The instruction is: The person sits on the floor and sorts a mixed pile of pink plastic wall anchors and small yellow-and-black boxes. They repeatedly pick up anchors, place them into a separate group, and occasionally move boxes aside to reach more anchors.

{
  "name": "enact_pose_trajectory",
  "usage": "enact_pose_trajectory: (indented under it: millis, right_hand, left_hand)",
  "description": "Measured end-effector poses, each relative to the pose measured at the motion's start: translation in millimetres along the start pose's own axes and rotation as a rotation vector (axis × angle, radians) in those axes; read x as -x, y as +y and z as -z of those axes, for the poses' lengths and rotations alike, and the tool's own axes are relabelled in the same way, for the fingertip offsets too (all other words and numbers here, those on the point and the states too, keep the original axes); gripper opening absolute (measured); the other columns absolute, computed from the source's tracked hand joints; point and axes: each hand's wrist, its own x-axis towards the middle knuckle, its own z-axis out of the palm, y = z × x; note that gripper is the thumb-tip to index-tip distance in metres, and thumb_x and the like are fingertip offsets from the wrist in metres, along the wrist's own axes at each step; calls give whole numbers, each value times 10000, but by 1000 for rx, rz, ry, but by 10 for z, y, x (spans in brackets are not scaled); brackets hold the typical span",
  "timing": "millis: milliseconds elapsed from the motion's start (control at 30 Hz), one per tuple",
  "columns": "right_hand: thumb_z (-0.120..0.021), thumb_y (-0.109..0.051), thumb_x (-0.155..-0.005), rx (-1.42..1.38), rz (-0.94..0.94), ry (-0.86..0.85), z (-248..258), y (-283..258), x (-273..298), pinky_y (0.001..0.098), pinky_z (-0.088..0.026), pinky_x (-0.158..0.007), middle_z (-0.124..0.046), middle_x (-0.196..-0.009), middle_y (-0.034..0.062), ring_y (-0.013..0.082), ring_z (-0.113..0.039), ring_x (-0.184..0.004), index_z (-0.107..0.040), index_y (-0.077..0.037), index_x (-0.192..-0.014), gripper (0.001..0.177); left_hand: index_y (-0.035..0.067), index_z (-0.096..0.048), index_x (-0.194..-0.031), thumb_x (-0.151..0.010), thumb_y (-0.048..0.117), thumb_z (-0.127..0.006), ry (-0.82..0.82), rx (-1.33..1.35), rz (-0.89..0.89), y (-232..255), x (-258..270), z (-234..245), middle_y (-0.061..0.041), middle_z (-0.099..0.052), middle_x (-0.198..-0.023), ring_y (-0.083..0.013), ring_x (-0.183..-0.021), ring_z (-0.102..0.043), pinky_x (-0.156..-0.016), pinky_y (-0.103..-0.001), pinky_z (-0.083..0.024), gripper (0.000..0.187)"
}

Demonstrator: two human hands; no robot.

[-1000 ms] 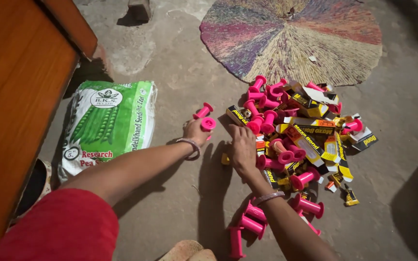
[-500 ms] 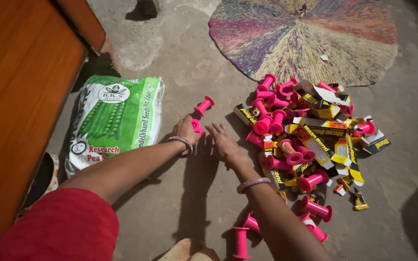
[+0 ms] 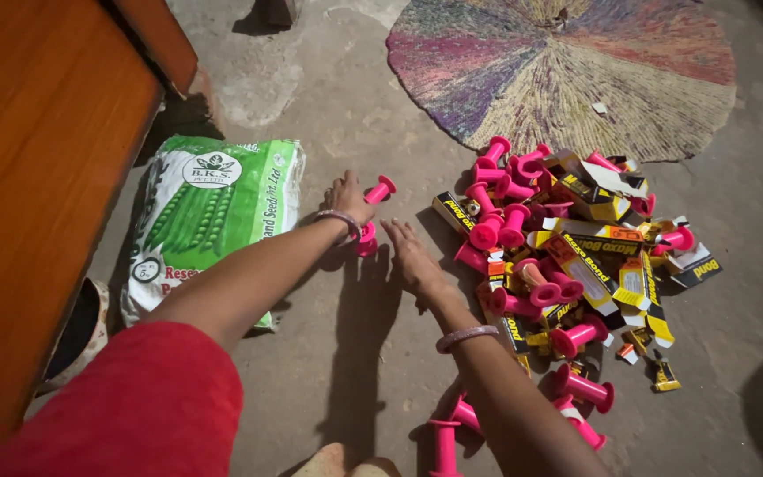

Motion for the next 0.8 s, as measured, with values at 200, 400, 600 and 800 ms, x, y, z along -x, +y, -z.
enact_pose_trajectory:
  millis: [200,400,600,800]
  right_hand:
    - [-638,-58,-851,31,88,101,-17,297,-18,472,-295,-1215,-353,-1596,215,410,-257,-1521,-341,-110,-1534,746]
    - [-618,-81,-887,-19,23,106,-35,461,-1,469,-339,-1190,-352,-1609,238,427,-279,-1508,-405,-128,-1523,672]
    - [-651,-154,-908,-28,-33,120,97,338,-13,466,-331,-1187,-357,-1589,234,425,-282,-1503,-406,-112,-1513,654]
    - [-696,-156,-866,-104,-31,116,249,-7,-41,442,-393,-1142,-412,-1539,218,400,-404,-1421,-396,-99,-1503,707]
  left_hand:
    - [132,-291,-1523,-792,375,-806,-161,-91,101,125,-166,-146,-200,-565,-1436,-412,-1398,-480,-1149,-545,-400,927]
    - [84,-428,-1463,-802,254,-781,-168,-169,48,87,-308,-282,-211,-623,-1379,-401,-1328,-567,-1098,-528,-477,769]
    - [60,-541,-1280,-732,256,-879,-14,-93,-192,35,-208,-91,-224,-570,-1331,-424,-1235,-580,-1021,-487,-505,673]
    - [30,-526,-1257,-761,180,-844,75,-387,-599,-62,-130,303,-236,-579,-1263,-413,-1146,-627,-934,-500,-536,608]
